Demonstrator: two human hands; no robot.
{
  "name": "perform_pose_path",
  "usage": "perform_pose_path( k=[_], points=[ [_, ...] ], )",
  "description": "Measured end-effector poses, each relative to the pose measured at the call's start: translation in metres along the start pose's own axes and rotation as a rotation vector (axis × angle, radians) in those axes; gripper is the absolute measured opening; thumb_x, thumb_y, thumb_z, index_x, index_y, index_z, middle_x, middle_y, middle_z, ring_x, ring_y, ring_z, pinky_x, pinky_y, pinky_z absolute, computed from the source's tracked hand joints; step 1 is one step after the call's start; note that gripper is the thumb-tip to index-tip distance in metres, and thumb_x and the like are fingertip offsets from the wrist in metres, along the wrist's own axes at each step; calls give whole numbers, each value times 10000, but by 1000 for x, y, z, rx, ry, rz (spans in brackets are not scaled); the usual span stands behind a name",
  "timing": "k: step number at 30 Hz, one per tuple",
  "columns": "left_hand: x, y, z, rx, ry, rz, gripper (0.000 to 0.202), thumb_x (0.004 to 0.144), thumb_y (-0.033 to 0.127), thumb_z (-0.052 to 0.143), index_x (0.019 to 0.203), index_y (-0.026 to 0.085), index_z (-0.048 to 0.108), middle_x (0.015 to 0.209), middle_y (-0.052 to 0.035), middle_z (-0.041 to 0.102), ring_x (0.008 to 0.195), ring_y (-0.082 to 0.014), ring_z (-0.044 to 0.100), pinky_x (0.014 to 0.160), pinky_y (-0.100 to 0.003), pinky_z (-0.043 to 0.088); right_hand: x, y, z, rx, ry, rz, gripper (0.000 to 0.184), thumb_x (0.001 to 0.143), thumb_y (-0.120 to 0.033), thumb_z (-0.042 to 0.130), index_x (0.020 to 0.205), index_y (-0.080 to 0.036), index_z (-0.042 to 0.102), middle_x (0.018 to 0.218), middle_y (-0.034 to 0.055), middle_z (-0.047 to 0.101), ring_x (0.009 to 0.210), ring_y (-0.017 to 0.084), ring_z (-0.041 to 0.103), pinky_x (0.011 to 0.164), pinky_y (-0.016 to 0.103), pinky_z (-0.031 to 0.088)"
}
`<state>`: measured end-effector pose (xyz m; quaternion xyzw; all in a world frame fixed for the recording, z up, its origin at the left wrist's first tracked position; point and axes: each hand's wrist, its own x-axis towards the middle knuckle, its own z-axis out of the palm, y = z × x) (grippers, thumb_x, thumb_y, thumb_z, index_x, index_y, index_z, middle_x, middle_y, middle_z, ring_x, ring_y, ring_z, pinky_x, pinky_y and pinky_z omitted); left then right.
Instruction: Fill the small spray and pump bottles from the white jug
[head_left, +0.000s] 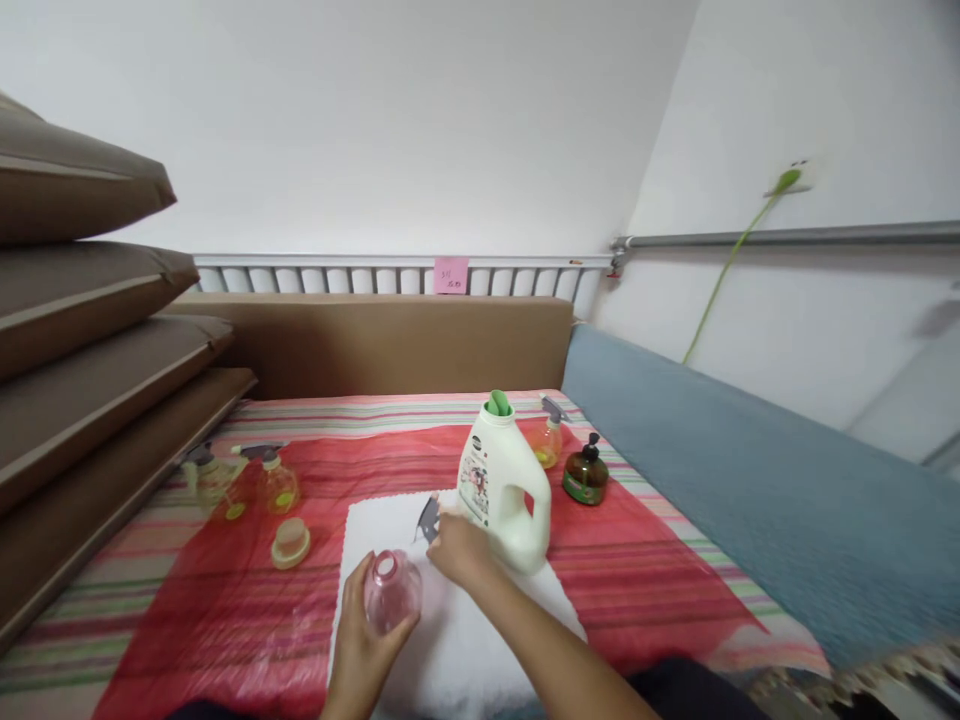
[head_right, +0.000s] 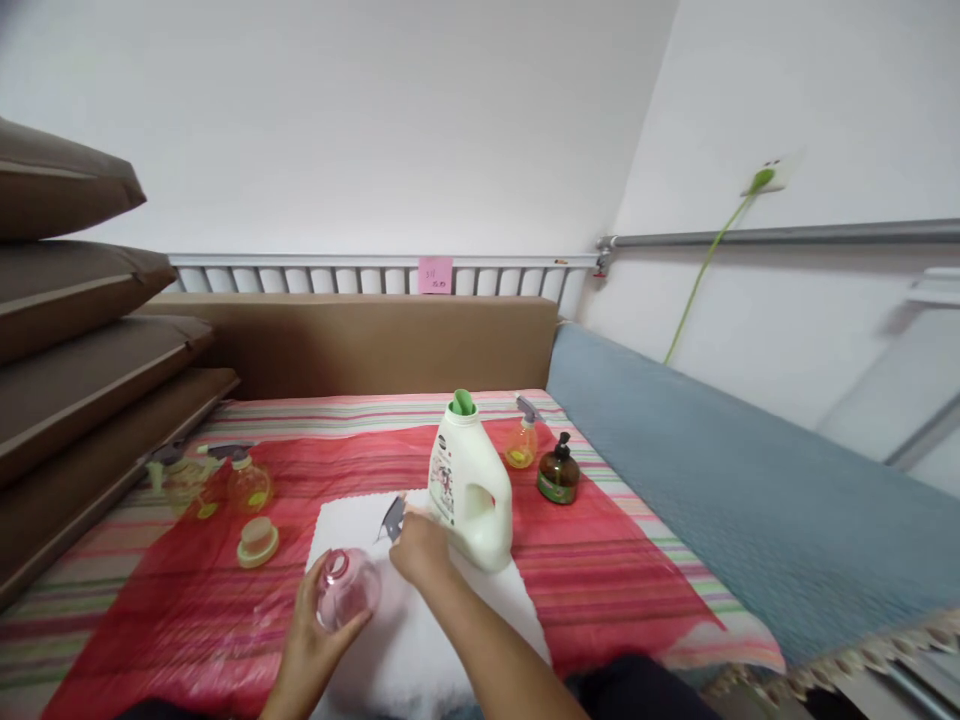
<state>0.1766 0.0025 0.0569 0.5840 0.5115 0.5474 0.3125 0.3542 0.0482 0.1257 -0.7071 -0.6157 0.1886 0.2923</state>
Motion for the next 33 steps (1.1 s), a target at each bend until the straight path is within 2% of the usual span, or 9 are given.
perform_pose_path(
  k=[6, 9, 12, 15, 17, 19, 21, 26, 33],
  points=[
    [6, -6, 19, -37, -69, 8, 746, 583, 359, 787, 1234, 158, 484, 1264, -158, 551, 1234, -369, 493, 1077, -556, 347, 11, 6, 24, -190, -52, 49, 290, 638, -54, 682, 923, -109, 678, 927, 179, 716, 880, 327, 657, 782, 454, 469],
    [8, -13, 19, -50, -93, -25, 757, 568, 366, 794, 1221, 150, 480, 1250, -169, 561, 1209, -377, 514, 1066, -568, 359, -5, 7, 12, -160, -37, -55, 334, 596, -133, 766, 921, -146, 692, 995, 170, 703, 963, 352, 623, 838, 442, 454],
    [8, -17, 17, -65, -96, -72, 760, 534, 379, 812, 1193, 163, 501, 1232, -149, 582, 1211, -375, 520, 1070, -546, 371, -37, 25, -12, -70, 11, -174, 232, 772, -221, 657, 1003, -244, 677, 1071, 79, 689, 1032, 265, 599, 905, 373, 440],
    [6, -22, 18, -13, -93, -33, 752, 570, 381, 793, 1220, 164, 483, 1242, -146, 574, 1209, -358, 526, 1064, -538, 384, -60, 64, -46, 238, 360, -212, 245, 864, -304, 558, 1086, -248, 643, 1127, 86, 662, 1090, 249, 567, 976, 388, 409],
    [4, -27, 20, 68, -97, 42, 748, 626, 378, 759, 1267, 162, 440, 1269, -152, 550, 1221, -339, 517, 1066, -534, 383, -61, 91, -66, 404, 618, -79, 374, 813, -387, 608, 1141, -210, 606, 1194, 117, 624, 1107, 281, 555, 977, 430, 410],
    [2, -33, 22, 148, -96, 105, 746, 668, 379, 730, 1301, 161, 401, 1285, -156, 532, 1224, -326, 514, 1062, -525, 392, -51, 111, -79, 489, 699, 65, 556, 749, -450, 649, 1222, -175, 546, 1284, 141, 569, 1158, 297, 528, 979, 434, 412],
    [0, -38, 23, 202, -98, 134, 748, 689, 378, 714, 1320, 161, 377, 1294, -158, 523, 1223, -319, 515, 1053, -515, 406, -36, 120, -82, 543, 632, 125, 625, 697, -480, 672, 1221, -163, 545, 1268, 138, 590, 1142, 297, 550, 941, 410, 448],
    [-1, -36, 22, 228, -108, 160, 758, 695, 358, 711, 1336, 167, 353, 1320, -159, 503, 1246, -310, 497, 1052, -497, 413, -4, 119, -69, 579, 469, 134, 465, 610, -501, 715, 917, -157, 655, 831, 76, 729, 766, 276, 671, 656, 356, 534],
    [-3, -29, 23, 226, -135, 158, 803, 661, 273, 726, 1345, 165, 320, 1326, -150, 491, 1262, -288, 477, 1093, -487, 365, 5, 109, -92, 534, 451, 128, 487, 654, -571, 643, 907, -156, 601, 780, 51, 707, 688, 241, 650, 581, 313, 507]
  ],
)
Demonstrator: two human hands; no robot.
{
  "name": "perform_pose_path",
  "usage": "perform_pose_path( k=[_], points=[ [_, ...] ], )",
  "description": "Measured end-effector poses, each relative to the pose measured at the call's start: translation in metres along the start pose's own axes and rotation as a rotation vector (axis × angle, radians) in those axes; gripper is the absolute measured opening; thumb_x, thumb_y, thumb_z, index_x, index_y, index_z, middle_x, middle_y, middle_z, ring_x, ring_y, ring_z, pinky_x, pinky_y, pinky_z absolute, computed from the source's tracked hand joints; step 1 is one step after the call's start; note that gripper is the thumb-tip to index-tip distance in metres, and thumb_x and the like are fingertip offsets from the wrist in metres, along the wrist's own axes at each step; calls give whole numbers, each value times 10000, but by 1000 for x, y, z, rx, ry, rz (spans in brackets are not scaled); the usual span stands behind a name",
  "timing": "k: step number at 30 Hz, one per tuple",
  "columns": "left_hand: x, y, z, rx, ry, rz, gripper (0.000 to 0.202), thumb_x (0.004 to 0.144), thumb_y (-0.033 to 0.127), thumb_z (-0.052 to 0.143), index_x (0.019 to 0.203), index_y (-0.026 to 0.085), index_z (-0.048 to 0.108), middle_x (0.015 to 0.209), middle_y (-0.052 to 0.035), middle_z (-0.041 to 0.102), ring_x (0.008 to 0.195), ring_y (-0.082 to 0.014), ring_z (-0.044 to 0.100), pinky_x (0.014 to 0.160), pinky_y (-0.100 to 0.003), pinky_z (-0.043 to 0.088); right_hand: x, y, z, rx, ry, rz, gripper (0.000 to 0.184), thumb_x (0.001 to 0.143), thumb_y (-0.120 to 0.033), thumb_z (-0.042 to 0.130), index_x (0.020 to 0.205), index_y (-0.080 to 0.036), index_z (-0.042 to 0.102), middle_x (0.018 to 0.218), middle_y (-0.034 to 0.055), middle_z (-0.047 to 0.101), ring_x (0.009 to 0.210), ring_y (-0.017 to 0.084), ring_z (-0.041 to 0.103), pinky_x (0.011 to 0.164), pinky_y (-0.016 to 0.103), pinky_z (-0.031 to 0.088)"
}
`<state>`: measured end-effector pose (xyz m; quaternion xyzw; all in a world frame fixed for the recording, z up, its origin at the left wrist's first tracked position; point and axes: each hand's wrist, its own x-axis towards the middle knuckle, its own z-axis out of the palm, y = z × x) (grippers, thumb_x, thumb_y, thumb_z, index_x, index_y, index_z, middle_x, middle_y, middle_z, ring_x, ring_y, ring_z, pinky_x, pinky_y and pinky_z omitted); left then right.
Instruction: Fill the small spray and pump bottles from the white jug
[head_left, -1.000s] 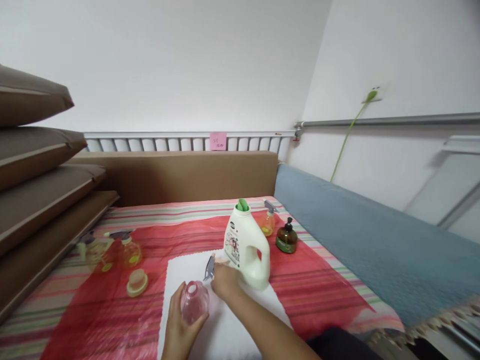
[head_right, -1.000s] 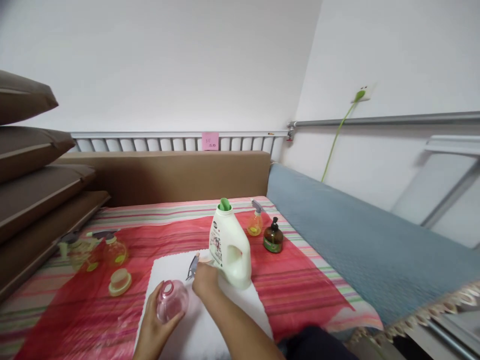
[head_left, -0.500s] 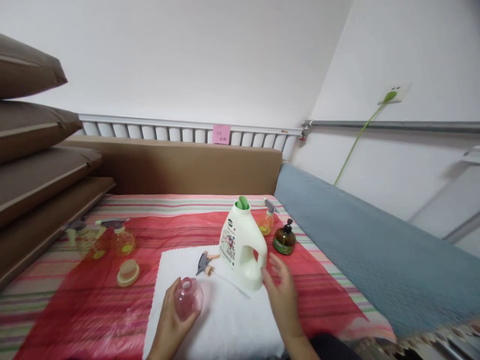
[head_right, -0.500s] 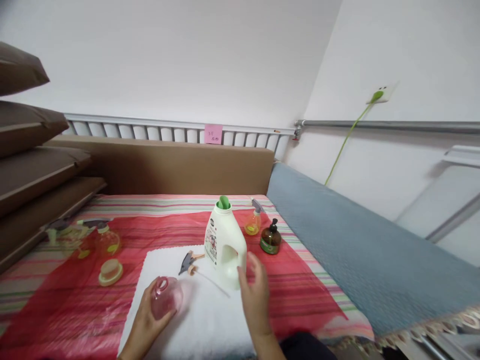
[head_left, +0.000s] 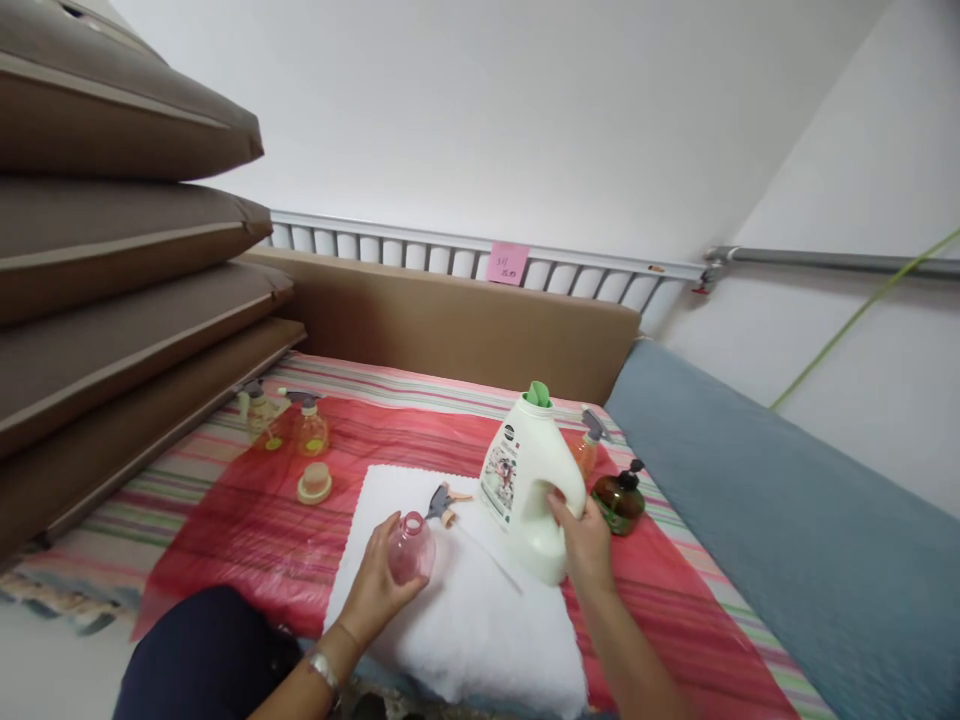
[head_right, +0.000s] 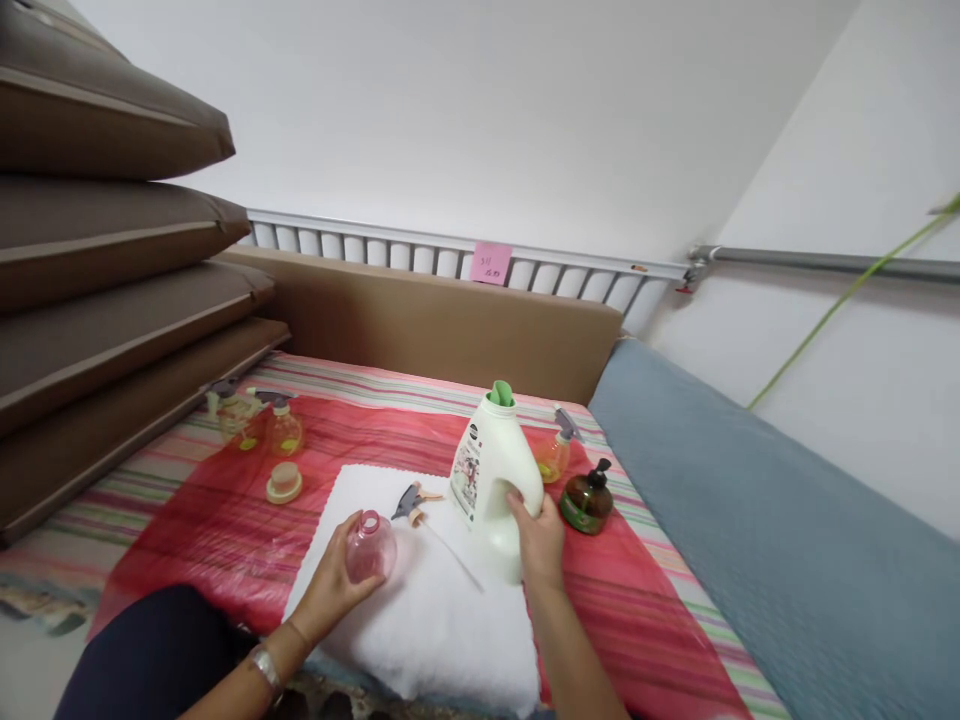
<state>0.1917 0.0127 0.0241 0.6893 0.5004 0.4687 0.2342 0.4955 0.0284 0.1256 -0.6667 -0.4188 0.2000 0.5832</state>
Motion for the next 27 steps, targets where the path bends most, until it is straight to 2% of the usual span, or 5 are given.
perform_pose_path(
  k=[5, 12, 18, 23, 27],
  points=[
    [-1, -2, 3, -18, 18, -13, 843, 647, 256, 732, 1368, 189, 301, 1356, -134, 477, 1279, -288, 463, 1099, -485, 357, 1, -44, -40, -165, -125, -71, 414, 621, -519, 708, 843, -174, 651, 757, 48, 707, 710, 266, 638, 608, 327, 485],
    [-2, -6, 3, -36, -5, -13, 852, 625, 310, 767, 1341, 173, 327, 1340, -152, 494, 1268, -305, 475, 1089, -508, 365, -2, -97, -85, -635, -395, -347, 370, 709, -555, 621, 860, -226, 694, 817, 34, 738, 733, 263, 668, 653, 323, 505],
    [-2, -4, 1, -44, -35, -14, 855, 632, 308, 772, 1346, 188, 318, 1348, -160, 479, 1281, -325, 456, 1088, -542, 357, -14, -122, -88, -785, -614, -460, 315, 735, -499, 648, 960, -286, 709, 936, 1, 753, 817, 257, 695, 716, 316, 542],
    [-2, 2, 0, -67, -38, -21, 836, 635, 296, 771, 1340, 197, 332, 1352, -160, 474, 1282, -328, 454, 1092, -549, 355, -16, -137, -83, -928, -701, -547, 331, 779, -487, 639, 1060, -315, 673, 1072, -2, 727, 918, 261, 687, 777, 329, 536],
    [-3, 5, 0, -60, -31, -32, 850, 623, 282, 774, 1347, 200, 338, 1348, -158, 486, 1282, -330, 455, 1088, -556, 357, -13, -150, -75, -1038, -767, -593, 331, 805, -484, 621, 1087, -315, 660, 1007, 0, 741, 870, 264, 694, 739, 349, 536]
  ],
)
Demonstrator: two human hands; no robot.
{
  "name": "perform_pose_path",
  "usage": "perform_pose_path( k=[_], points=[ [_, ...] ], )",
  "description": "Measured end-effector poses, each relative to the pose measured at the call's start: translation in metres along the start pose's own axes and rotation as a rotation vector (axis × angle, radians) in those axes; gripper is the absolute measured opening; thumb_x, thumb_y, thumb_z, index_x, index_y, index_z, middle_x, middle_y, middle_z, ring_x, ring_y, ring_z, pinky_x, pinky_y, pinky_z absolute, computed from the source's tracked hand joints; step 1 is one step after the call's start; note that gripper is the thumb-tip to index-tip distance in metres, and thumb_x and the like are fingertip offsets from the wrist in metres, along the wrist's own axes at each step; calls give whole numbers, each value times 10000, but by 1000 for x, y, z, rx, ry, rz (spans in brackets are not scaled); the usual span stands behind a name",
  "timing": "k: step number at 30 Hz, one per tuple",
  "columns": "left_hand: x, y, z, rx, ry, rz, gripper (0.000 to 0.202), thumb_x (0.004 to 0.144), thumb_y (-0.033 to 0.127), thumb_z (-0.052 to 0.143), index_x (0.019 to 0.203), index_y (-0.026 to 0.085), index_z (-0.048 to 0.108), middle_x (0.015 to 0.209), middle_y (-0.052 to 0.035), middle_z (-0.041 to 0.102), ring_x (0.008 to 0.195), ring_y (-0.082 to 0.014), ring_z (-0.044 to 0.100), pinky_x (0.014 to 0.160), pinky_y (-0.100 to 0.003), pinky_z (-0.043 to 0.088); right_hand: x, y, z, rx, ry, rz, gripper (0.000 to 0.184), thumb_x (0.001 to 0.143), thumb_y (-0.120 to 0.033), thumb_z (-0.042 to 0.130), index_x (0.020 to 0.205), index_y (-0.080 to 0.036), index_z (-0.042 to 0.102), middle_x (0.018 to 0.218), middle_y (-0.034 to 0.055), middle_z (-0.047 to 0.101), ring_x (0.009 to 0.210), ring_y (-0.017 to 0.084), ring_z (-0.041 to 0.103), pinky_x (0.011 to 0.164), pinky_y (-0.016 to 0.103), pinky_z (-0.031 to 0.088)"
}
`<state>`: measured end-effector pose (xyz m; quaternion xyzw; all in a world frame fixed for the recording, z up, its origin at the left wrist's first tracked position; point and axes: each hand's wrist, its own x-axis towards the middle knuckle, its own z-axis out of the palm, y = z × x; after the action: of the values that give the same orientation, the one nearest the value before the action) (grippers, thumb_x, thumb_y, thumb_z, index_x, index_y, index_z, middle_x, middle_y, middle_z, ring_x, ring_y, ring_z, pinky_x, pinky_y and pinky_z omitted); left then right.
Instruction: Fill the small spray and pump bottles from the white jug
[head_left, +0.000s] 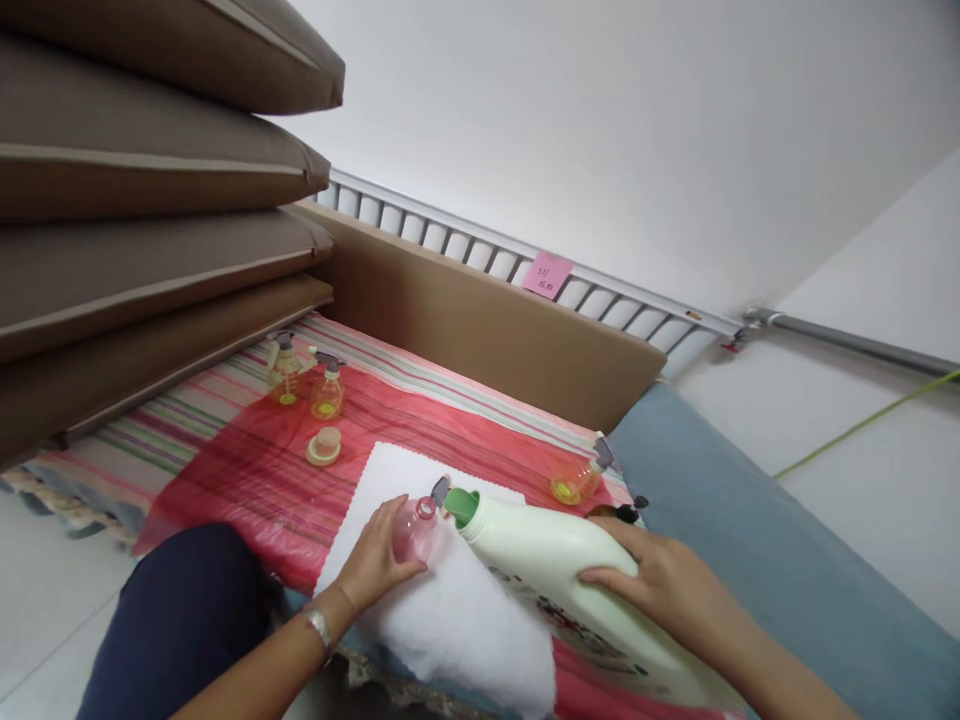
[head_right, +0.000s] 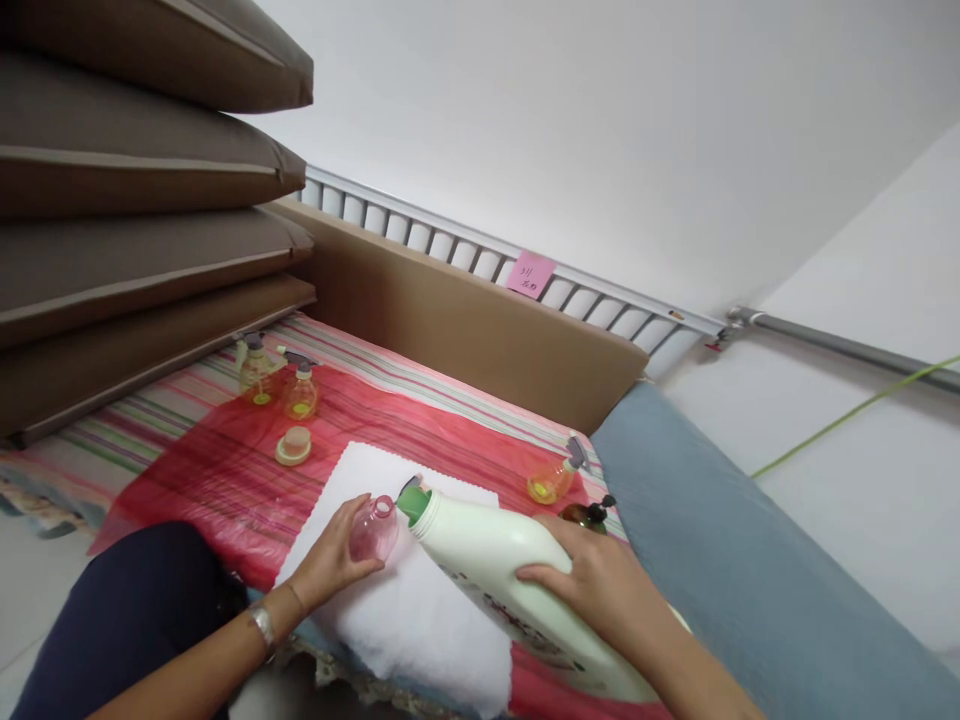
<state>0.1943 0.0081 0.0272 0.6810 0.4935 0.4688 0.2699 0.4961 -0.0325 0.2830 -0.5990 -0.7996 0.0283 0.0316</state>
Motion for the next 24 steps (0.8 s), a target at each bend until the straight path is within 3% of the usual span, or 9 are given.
perform_pose_path(
  k=[13, 24],
  points=[
    [1, 5, -2, -27, 16, 11, 881, 567, 268, 807, 1341, 198, 394, 1330, -159, 523, 1241, -339, 494, 1065, -549, 385, 25, -13, -8, -104, -8, -83, 339, 771, -440, 669, 1091, -329, 675, 948, 0, 755, 787, 255, 706, 683, 340, 538],
    [1, 7, -1, -21, 19, 8, 881, 552, 270, 812, 1335, 201, 416, 1311, -147, 540, 1227, -337, 504, 1056, -542, 394, 34, -22, -25, -171, -94, -60, 382, 787, -523, 630, 1102, -309, 656, 992, 38, 743, 860, 304, 691, 697, 388, 519]
  ],
)
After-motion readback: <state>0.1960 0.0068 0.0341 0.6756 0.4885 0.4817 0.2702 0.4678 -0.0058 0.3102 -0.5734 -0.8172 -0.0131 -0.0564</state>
